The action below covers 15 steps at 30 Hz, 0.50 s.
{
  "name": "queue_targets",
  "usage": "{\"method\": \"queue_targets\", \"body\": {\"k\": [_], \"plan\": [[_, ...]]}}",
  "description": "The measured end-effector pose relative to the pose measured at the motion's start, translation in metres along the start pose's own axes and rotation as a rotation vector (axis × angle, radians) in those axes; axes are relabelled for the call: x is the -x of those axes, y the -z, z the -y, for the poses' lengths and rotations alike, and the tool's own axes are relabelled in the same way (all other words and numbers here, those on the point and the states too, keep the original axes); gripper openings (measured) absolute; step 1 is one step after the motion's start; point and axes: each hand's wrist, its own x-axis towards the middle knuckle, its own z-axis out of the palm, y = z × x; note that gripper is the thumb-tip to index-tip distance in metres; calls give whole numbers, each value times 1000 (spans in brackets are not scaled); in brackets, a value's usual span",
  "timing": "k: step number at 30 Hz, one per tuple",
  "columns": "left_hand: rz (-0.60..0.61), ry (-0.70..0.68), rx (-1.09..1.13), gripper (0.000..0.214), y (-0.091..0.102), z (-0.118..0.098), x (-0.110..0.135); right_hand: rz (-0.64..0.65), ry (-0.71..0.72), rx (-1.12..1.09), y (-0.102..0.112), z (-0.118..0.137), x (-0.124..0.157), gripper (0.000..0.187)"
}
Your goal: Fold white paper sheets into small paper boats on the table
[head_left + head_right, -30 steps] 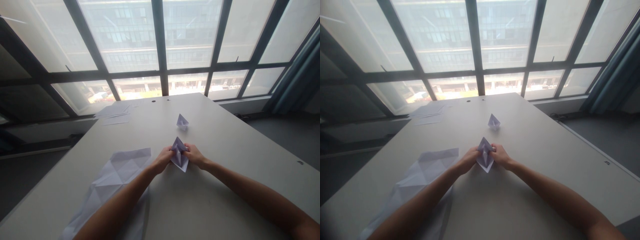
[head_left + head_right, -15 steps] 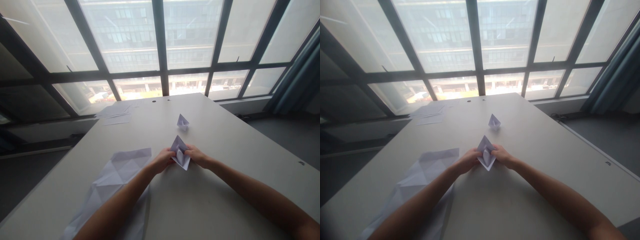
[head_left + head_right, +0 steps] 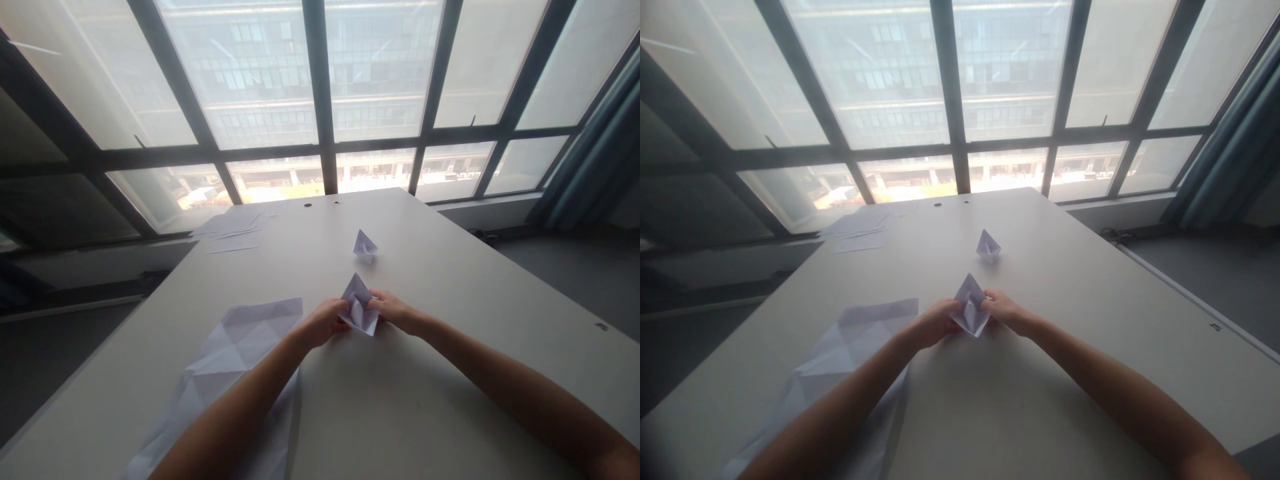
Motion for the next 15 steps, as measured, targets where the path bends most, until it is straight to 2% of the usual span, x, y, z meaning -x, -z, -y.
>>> {"method": "queue_targets", "body": {"k": [2, 4, 6, 7, 9, 11, 15], "plan": [[-10, 24, 42, 20, -1, -1, 1, -92, -3, 169, 7, 6, 4, 35], [-58, 36, 72, 19, -2, 0, 1, -294, 136, 391, 11, 15, 10, 39], [-92, 36, 86, 18, -3, 1, -1, -457, 285, 572, 8, 25, 18, 26], [-95, 31, 87, 17, -3, 2, -1, -469, 318, 632, 5, 31, 22, 20], [-75, 7, 72, 15, -4, 3, -1, -415, 315, 732, -4, 41, 27, 29], [-29, -37, 52, 13, -6, 4, -1, -371, 277, 809, -13, 48, 29, 33], [57, -115, 49, 14, -6, 4, 1, -287, 191, 892, -19, 53, 24, 29]]}}
